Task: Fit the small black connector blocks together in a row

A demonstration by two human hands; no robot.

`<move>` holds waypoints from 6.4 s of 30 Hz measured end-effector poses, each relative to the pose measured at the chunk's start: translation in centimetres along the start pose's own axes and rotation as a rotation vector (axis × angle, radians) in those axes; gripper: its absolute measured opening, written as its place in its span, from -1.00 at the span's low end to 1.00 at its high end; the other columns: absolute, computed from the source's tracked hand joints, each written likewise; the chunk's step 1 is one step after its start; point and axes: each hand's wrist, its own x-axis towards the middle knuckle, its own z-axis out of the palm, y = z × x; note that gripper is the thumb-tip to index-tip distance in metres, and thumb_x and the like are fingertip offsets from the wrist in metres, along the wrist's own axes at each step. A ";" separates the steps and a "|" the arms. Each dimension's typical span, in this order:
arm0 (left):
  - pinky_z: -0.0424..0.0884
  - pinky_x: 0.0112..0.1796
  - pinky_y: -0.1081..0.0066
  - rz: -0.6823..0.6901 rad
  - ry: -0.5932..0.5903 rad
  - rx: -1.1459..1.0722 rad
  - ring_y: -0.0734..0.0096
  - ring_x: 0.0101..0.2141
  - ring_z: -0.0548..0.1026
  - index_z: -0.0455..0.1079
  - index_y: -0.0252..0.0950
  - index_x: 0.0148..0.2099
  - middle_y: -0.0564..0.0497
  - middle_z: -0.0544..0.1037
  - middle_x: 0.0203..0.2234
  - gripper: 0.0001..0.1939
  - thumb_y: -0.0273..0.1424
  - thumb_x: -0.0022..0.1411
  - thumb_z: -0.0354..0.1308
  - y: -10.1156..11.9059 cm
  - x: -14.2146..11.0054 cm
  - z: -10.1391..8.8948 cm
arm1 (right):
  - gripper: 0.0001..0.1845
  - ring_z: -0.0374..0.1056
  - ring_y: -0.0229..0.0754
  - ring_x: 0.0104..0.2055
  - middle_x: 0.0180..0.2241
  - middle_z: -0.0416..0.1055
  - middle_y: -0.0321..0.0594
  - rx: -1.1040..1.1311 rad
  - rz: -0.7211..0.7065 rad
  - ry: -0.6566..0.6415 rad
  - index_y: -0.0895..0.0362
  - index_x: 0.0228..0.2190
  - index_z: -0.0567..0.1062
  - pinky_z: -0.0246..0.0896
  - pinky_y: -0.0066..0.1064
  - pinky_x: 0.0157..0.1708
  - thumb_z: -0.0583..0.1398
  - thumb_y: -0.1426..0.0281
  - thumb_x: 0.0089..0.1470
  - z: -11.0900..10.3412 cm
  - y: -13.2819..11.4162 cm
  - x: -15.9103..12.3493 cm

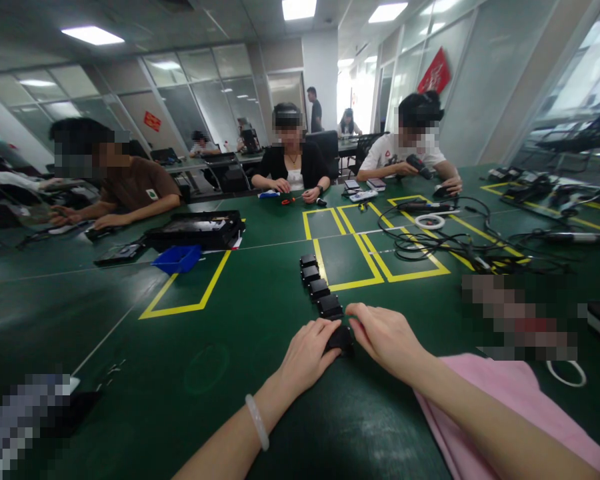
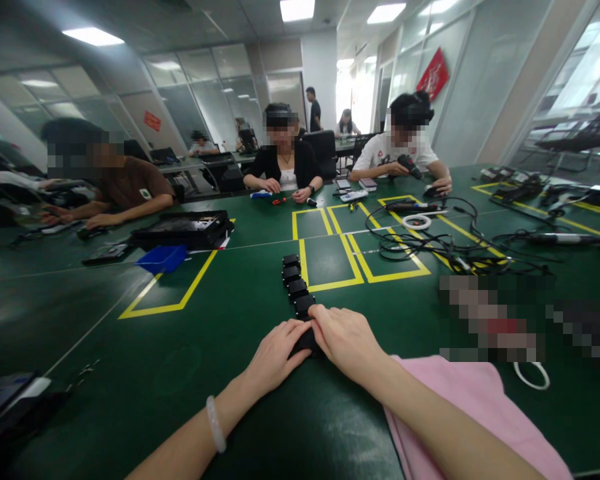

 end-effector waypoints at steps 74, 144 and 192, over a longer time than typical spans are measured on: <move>0.31 -0.08 0.20 0.031 0.104 0.039 0.21 -0.07 0.34 0.23 -0.20 -0.08 -0.02 0.34 -0.05 -0.70 -0.48 0.13 0.17 1.0 -0.1 -0.5 | -0.79 0.32 -0.26 -0.46 -0.50 0.40 -0.29 0.017 -0.011 0.039 0.13 -0.32 0.36 0.00 -0.42 -0.42 -0.04 0.39 0.27 0.4 0.1 -0.2; 0.33 -0.13 0.24 0.039 0.118 0.033 0.23 -0.12 0.37 0.22 -0.20 -0.09 -0.01 0.37 -0.13 -0.72 -0.48 0.14 0.13 1.0 0.0 -0.3 | -0.78 0.29 -0.27 -0.47 -0.48 0.43 -0.25 0.025 -0.040 0.128 0.15 -0.31 0.39 0.05 -0.42 -0.40 -0.04 0.44 0.24 0.3 0.3 -0.2; 0.30 -0.11 0.25 0.029 0.056 -0.057 0.25 -0.12 0.36 0.21 -0.19 -0.08 0.02 0.38 -0.14 -0.71 -0.48 0.16 0.17 0.4 0.0 -0.2 | -0.83 0.31 -0.24 -0.45 -0.45 0.44 -0.25 0.057 -0.048 0.075 0.15 -0.30 0.36 0.07 -0.42 -0.39 -0.01 0.41 0.25 0.3 0.4 -0.1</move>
